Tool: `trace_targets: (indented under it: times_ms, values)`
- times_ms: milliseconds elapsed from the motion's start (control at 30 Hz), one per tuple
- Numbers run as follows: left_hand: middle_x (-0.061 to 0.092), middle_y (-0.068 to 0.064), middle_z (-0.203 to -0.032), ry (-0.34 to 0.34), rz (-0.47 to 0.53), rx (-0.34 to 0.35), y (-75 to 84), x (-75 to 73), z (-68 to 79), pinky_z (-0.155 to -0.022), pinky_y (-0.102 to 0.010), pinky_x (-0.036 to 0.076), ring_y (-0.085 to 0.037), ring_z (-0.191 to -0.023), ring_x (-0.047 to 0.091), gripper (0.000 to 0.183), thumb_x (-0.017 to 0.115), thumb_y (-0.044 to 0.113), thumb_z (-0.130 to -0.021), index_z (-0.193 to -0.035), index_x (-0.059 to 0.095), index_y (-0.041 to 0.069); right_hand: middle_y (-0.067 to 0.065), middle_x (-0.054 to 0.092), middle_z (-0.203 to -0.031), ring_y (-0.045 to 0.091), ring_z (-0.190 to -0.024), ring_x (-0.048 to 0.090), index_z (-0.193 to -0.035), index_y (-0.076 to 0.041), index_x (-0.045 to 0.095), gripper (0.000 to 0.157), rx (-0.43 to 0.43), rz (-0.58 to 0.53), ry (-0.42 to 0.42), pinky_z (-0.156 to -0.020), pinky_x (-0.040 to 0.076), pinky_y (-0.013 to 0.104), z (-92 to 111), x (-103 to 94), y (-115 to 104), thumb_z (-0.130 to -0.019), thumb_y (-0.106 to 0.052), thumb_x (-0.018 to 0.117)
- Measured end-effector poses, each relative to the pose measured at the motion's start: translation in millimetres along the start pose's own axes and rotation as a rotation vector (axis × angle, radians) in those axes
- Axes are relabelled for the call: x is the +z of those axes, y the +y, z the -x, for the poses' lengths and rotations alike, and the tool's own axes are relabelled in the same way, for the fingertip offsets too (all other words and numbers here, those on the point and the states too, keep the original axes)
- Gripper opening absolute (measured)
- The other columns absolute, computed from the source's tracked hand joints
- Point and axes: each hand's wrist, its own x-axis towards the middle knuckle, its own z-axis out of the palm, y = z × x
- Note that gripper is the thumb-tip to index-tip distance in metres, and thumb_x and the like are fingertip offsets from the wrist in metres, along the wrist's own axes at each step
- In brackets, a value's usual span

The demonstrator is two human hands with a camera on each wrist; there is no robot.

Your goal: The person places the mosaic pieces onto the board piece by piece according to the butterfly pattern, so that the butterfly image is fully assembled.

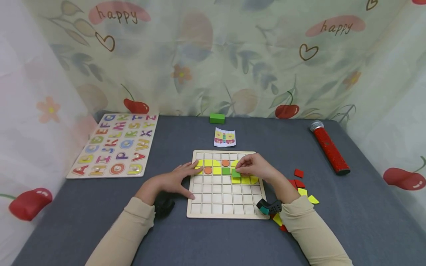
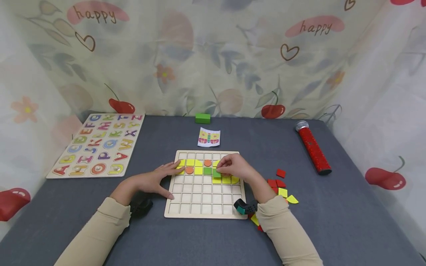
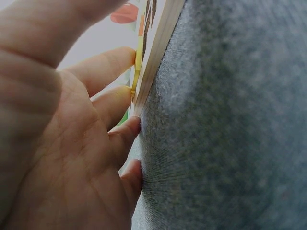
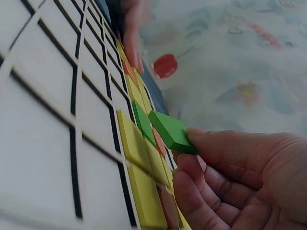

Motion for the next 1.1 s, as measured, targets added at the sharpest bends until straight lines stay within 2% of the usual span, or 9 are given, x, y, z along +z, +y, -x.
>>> trace_targets:
  times_ms: [133,267,567,833,1100]
  values:
    - [-0.001,-0.001,-0.159,-0.001,0.0,0.003,0.5,0.1,0.2,-0.115,-0.057,0.003,-0.03,-0.146,-0.004,0.095,0.077,0.041,-0.073,-0.149,0.023,0.025,0.004,0.064,-0.071,0.014,-0.063,0.056,-0.09,0.002,0.068,0.014,-0.034,0.016,-0.029,-0.059,0.049,0.025,-6,11.9,-6,-0.084,-0.011,0.068]
    - [-0.001,-0.001,-0.159,-0.005,0.007,0.003,1.1,0.0,-0.1,-0.115,-0.057,0.004,-0.03,-0.146,-0.005,0.095,0.077,0.042,-0.073,-0.149,0.023,0.026,0.005,0.065,-0.073,0.012,-0.063,0.057,-0.088,0.002,0.067,0.012,-0.037,0.039,-0.042,-0.061,0.05,0.024,-8,21.4,-8,-0.084,-0.01,0.068]
    - [-0.001,0.0,-0.159,-0.003,0.003,-0.011,1.1,0.2,0.0,-0.115,-0.057,0.005,-0.03,-0.146,-0.005,0.095,0.077,0.043,-0.072,-0.149,0.023,0.027,0.003,0.066,-0.079,0.014,-0.068,0.054,-0.083,-0.006,0.07,0.007,-0.045,0.153,-0.005,-0.065,0.047,0.025,-8,28.8,-7,-0.081,-0.012,0.072]
    - [0.0,0.0,-0.159,-0.002,-0.006,-0.022,-0.7,0.6,-1.0,-0.115,-0.057,0.004,-0.03,-0.146,-0.004,0.095,0.077,0.044,-0.072,-0.149,0.024,0.027,0.002,0.066,-0.077,0.012,-0.065,0.053,-0.081,-0.008,0.071,0.005,-0.083,0.242,0.014,-0.061,0.046,0.024,-6,31.2,-8,-0.081,-0.013,0.072]
    - [-0.001,-0.002,-0.159,-0.004,-0.012,-0.005,0.2,0.0,0.3,-0.114,-0.058,0.004,-0.031,-0.145,-0.004,0.095,0.077,0.043,-0.073,-0.149,0.023,0.026,0.003,0.069,-0.085,0.013,-0.072,0.058,-0.089,-0.008,0.072,0.012,-0.043,0.185,-0.003,-0.067,0.049,0.026,2,19.6,-4,-0.082,-0.018,0.072]
